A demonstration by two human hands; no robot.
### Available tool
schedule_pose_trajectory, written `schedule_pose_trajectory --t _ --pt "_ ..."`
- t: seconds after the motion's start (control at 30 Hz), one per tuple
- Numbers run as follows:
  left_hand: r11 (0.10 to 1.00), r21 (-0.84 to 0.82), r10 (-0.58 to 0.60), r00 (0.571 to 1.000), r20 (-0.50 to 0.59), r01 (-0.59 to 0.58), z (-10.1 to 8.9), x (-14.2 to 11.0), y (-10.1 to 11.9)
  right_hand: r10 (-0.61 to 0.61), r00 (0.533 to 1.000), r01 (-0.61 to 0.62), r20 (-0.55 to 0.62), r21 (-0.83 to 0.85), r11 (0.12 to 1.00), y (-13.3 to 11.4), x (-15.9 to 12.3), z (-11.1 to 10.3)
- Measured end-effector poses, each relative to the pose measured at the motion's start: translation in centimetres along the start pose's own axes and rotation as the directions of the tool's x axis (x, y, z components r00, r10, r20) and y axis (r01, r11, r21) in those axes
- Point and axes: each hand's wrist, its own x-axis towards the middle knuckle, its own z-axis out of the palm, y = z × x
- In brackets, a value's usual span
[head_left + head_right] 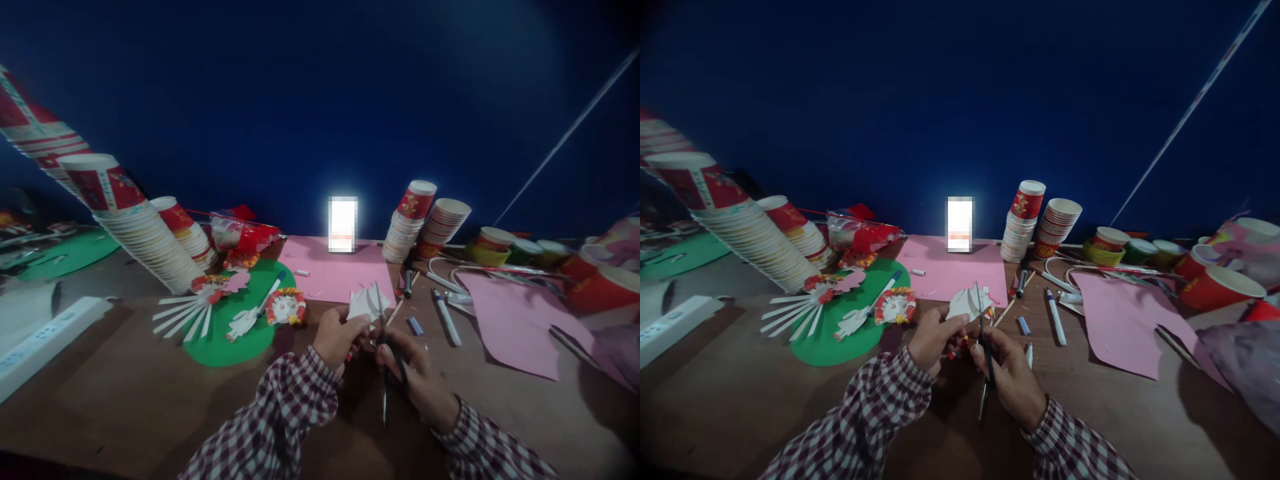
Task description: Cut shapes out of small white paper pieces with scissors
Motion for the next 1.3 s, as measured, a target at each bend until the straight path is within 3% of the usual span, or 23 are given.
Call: schedule_pose_trajectory --t 1.3 --pt "1.000 -0.023 -0.013 1.000 0.004 0.013 0.43 -0.15 0.05 -0.026 1.000 0.026 -0.015 -0.022 0.999 0.31 -0.07 -0.05"
